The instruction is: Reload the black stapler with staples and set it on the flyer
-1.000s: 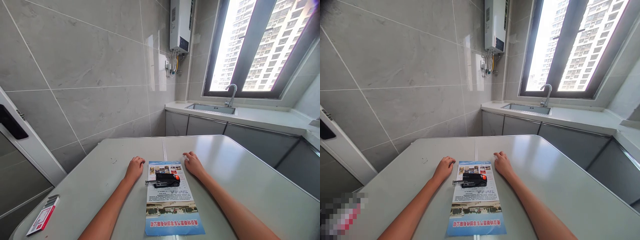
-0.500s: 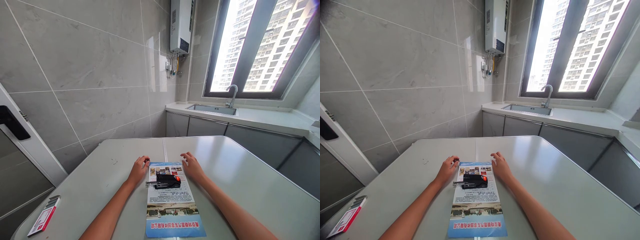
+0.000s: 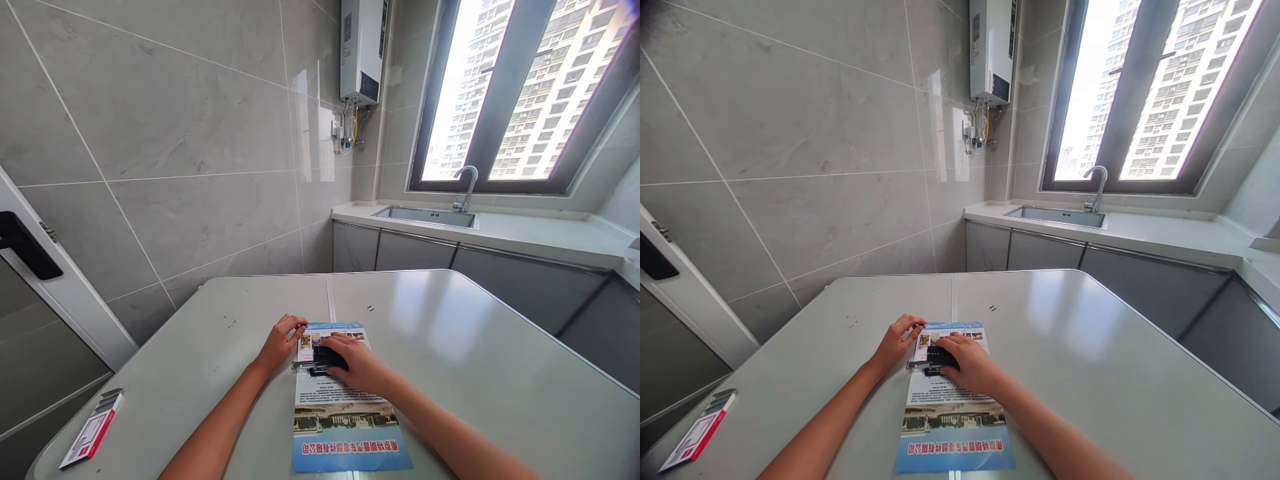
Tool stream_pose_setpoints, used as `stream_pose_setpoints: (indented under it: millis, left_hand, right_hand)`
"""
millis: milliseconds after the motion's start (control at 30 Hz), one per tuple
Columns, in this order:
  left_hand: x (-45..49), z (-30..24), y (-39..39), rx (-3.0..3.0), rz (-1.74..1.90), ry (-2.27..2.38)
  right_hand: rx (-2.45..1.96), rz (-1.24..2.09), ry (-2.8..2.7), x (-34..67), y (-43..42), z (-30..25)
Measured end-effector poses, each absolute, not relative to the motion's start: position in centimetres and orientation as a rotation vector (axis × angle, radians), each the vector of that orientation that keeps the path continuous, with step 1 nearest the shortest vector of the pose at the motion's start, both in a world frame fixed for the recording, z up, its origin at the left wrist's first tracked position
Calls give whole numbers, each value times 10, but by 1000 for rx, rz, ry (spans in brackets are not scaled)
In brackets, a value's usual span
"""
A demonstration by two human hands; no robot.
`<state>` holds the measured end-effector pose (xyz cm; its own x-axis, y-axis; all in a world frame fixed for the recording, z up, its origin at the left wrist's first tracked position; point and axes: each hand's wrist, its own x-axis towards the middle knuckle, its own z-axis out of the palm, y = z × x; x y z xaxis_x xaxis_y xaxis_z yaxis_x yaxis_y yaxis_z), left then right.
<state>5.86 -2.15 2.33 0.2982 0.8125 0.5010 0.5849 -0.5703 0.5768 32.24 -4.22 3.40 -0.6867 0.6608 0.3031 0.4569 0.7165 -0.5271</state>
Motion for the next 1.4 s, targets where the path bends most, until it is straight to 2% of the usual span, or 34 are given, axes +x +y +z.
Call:
stream_pose_setpoints:
  millis: [267, 600, 1400]
  left_hand:
    - [59, 23, -21, 2182, 1186, 1276]
    - [66, 22, -27, 2205, 1027, 948]
    - [67, 25, -31, 2124, 979, 1125]
  right_hand:
    - [-1004, 512, -2272, 332, -26, 21]
    - [-1034, 507, -2276, 333, -23, 16]
    - [-1011, 528, -2283, 335, -21, 16]
